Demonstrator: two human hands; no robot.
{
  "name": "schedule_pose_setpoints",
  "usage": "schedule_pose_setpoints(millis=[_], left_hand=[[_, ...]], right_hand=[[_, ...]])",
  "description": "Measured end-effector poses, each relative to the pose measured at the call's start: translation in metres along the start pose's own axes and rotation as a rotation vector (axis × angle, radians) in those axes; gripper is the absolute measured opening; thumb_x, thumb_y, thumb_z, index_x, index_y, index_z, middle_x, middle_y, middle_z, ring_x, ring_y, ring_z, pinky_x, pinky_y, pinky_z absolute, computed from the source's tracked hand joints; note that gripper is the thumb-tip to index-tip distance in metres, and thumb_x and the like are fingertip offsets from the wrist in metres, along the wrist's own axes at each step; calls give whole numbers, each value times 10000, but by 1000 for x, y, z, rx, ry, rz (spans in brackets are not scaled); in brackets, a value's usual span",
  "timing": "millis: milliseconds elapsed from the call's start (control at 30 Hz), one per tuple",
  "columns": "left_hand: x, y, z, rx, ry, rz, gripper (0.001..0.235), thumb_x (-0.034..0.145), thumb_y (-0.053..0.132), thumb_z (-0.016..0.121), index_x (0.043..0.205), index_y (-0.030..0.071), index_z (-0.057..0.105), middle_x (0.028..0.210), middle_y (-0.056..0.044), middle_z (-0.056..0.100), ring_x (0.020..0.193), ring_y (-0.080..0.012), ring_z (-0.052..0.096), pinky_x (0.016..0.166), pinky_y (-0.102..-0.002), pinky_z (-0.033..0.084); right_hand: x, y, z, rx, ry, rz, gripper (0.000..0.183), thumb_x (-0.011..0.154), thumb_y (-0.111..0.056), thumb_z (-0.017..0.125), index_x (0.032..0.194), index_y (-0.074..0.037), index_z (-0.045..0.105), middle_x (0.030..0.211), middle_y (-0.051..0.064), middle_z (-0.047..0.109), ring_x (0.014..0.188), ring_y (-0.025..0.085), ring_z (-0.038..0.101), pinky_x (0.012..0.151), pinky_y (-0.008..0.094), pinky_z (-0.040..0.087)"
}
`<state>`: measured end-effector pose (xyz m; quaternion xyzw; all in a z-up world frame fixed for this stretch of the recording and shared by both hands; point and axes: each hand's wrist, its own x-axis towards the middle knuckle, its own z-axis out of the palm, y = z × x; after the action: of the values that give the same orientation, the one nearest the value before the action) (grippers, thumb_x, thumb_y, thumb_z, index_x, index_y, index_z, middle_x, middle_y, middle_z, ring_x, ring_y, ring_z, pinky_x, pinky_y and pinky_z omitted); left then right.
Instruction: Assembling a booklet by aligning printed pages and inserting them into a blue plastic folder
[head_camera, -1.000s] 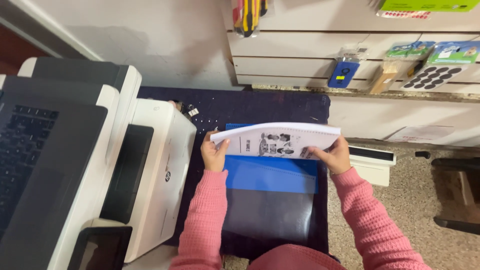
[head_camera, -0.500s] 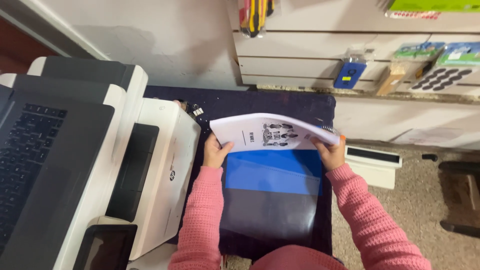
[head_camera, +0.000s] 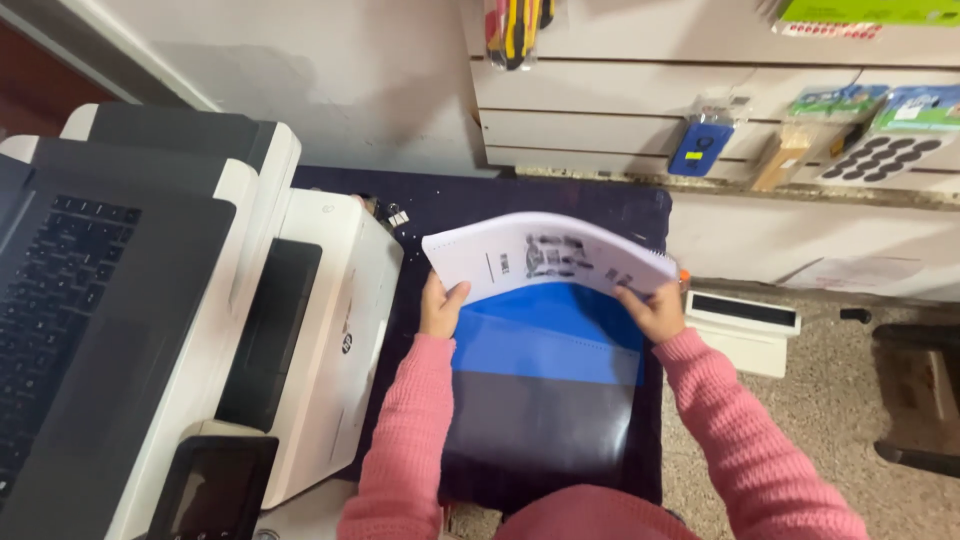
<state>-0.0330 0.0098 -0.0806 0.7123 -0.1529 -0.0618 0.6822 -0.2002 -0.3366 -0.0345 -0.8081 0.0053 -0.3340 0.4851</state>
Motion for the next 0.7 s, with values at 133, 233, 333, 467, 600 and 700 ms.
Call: schedule_pose_setpoints(millis=[133, 233, 333, 467, 600, 700], left_hand=[[6, -23, 7, -78, 22, -17, 675, 973, 10, 669, 1560, -48, 341, 1519, -247, 492, 1429, -289, 423, 1176, -479, 422], [7, -1, 12, -33, 17, 32, 619, 990, 31, 656, 1542, -27, 381, 1483, -225, 535, 1399, -288, 472, 1148, -475, 459], [5, 28, 7, 63, 21, 47, 617, 969, 57, 679, 1509, -57, 404, 1410, -275, 577, 1359, -327, 517, 1102, -487, 499], [1, 73, -3, 32, -69, 37, 627, 932, 15, 684, 1501, -27, 426, 1390, -248, 592, 1332, -282, 509, 1113, -507, 483], [-11, 98, -11, -123, -146, -100, 682, 931, -17, 648, 1553, 35, 373, 1440, -171, 582, 1338, -222, 518, 1129, -466, 471], [-14, 97, -15, -158, -159, -147, 687, 928, -27, 641, 1553, 42, 365, 1424, -174, 591, 1315, -230, 545, 1114, -464, 485]], right_hand=[[-10, 31, 6, -46, -46, 45, 158, 867, -110, 826, 954, 11, 775, 896, 152, 783, 886, 285, 751, 798, 430, 580], [-11, 30, 4, -5, -35, 121, 130, 939, -109, 772, 933, 21, 766, 873, 162, 768, 815, 210, 705, 765, 411, 557], [2, -15, -5, 81, -84, 271, 118, 888, -126, 815, 909, -18, 772, 830, 96, 781, 792, 114, 650, 740, 374, 559], [22, -95, -16, 296, -50, 512, 142, 789, -60, 830, 899, -48, 741, 822, 34, 730, 735, 155, 648, 736, 371, 576], [22, -114, -19, 470, -7, 652, 245, 765, 31, 800, 988, -33, 721, 802, 76, 713, 690, 164, 685, 634, 332, 595], [16, -107, -20, 482, -10, 669, 264, 755, 46, 799, 994, -31, 718, 797, 84, 712, 685, 167, 686, 615, 333, 592]])
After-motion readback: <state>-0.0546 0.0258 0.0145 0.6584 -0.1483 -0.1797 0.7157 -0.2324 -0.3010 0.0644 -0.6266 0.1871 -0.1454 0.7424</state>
